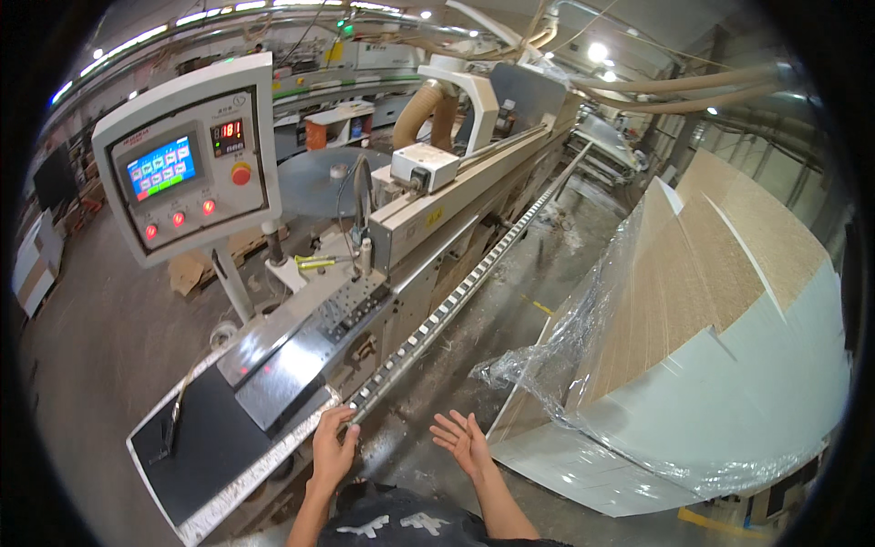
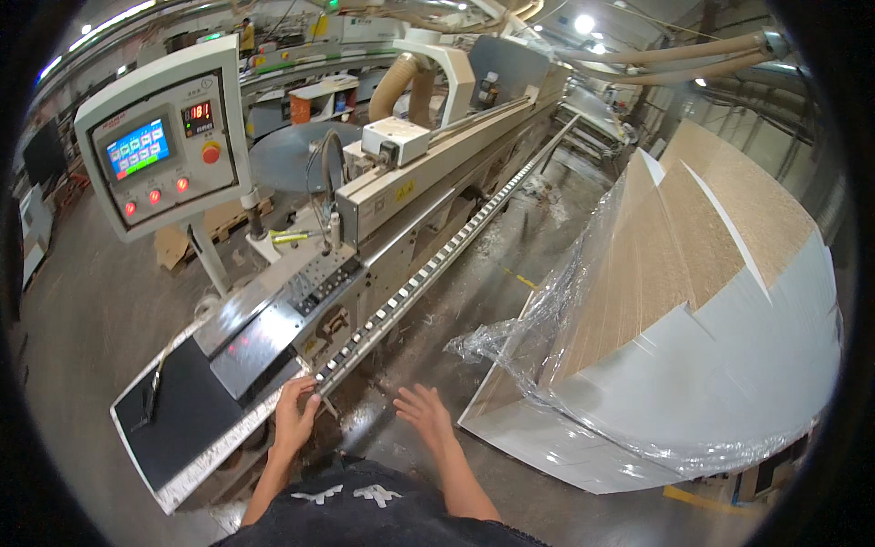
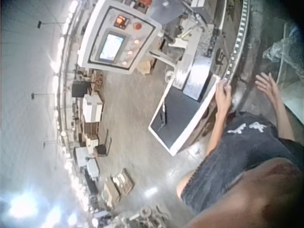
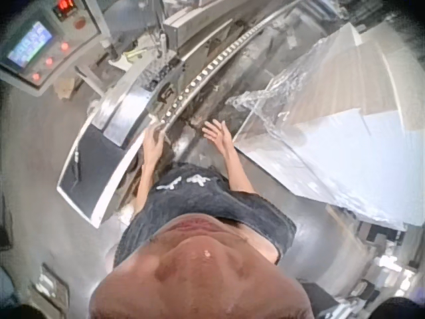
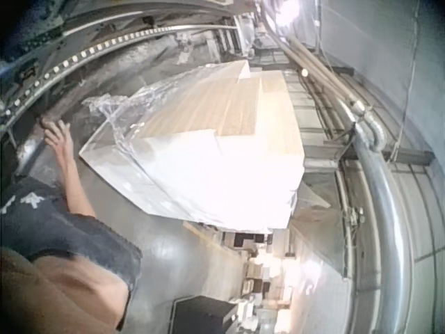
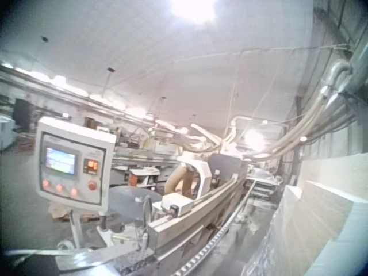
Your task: The person repeatedly picks white rectangular sheets from a wrapped stack and places them onto a machine's conveyor belt. The person also handles a roll of white tape and places it on a circular platform.
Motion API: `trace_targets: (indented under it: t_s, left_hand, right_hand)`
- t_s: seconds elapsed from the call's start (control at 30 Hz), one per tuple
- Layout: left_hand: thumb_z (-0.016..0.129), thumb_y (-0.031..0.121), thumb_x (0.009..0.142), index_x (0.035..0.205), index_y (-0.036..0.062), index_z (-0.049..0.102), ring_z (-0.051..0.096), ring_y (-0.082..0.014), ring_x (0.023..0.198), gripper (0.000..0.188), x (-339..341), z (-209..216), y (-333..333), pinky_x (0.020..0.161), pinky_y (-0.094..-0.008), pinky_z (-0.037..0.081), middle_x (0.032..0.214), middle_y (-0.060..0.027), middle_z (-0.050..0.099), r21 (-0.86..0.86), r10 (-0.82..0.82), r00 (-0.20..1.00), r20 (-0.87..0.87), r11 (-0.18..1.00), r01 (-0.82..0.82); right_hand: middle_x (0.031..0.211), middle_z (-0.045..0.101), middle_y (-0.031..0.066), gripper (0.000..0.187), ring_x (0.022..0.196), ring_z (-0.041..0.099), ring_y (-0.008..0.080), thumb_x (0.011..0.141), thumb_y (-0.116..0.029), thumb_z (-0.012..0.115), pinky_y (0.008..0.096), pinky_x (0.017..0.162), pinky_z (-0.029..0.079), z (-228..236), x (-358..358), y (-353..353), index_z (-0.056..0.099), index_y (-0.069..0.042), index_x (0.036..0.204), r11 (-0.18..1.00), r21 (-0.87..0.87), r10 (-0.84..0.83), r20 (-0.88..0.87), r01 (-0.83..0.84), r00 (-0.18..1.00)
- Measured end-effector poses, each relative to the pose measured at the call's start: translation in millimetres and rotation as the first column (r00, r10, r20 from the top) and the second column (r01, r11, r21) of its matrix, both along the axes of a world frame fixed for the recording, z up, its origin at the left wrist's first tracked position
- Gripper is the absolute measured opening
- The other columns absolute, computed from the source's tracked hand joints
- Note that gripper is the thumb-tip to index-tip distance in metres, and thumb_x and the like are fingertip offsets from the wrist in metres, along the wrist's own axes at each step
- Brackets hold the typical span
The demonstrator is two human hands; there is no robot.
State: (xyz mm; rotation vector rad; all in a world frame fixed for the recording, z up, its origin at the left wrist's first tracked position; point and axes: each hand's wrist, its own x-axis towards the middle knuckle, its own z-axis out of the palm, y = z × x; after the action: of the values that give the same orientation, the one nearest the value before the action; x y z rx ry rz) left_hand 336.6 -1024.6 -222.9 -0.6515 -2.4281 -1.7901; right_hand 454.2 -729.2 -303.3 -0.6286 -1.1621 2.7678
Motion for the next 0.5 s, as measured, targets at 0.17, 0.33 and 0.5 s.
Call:
trace_targets:
  t_s: [0.17,0.33,0.5]
  left_hand:
    - [0.068,0.019,0.1,0.131,0.0067,0.067,0.068,-0.0322,0.113,0.033,62,9,29,0.099,-0.0416,0.054,0.138,-0.0153,0.06,-0.328,-0.242,0.97,0.023,0.915,0.236]
    - [0.065,0.026,0.101,0.135,0.0098,0.065,0.063,-0.0376,0.122,0.038,145,3,10,0.099,-0.0483,0.052,0.143,-0.014,0.059,-0.479,-0.269,0.947,0.175,0.817,0.321]
    - [0.065,0.025,0.102,0.138,0.01,0.063,0.06,-0.0409,0.126,0.039,242,-1,-60,0.105,-0.0472,0.051,0.143,-0.0165,0.059,-0.546,0.044,0.968,0.247,0.832,0.102]
  right_hand:
    - [0.158,0.047,0.0263,0.069,0.134,0.058,0.044,0.114,-0.05,0.035,0.053,0.107,0.053,-34,51,-11,0.025,-0.003,0.163,0.981,-0.168,0.107,0.037,-0.1,0.994]
    - [0.147,0.058,0.0227,0.062,0.125,0.065,0.0389,0.114,-0.044,0.04,0.0485,0.099,0.057,-73,93,-36,0.032,-0.003,0.159,0.933,-0.156,0.35,0.183,-0.324,0.919]
    - [0.141,0.063,0.0206,0.06,0.116,0.07,0.0318,0.112,-0.042,0.05,0.0423,0.092,0.06,-87,127,-51,0.041,0.0,0.155,0.791,0.049,0.542,0.408,-0.61,0.735]
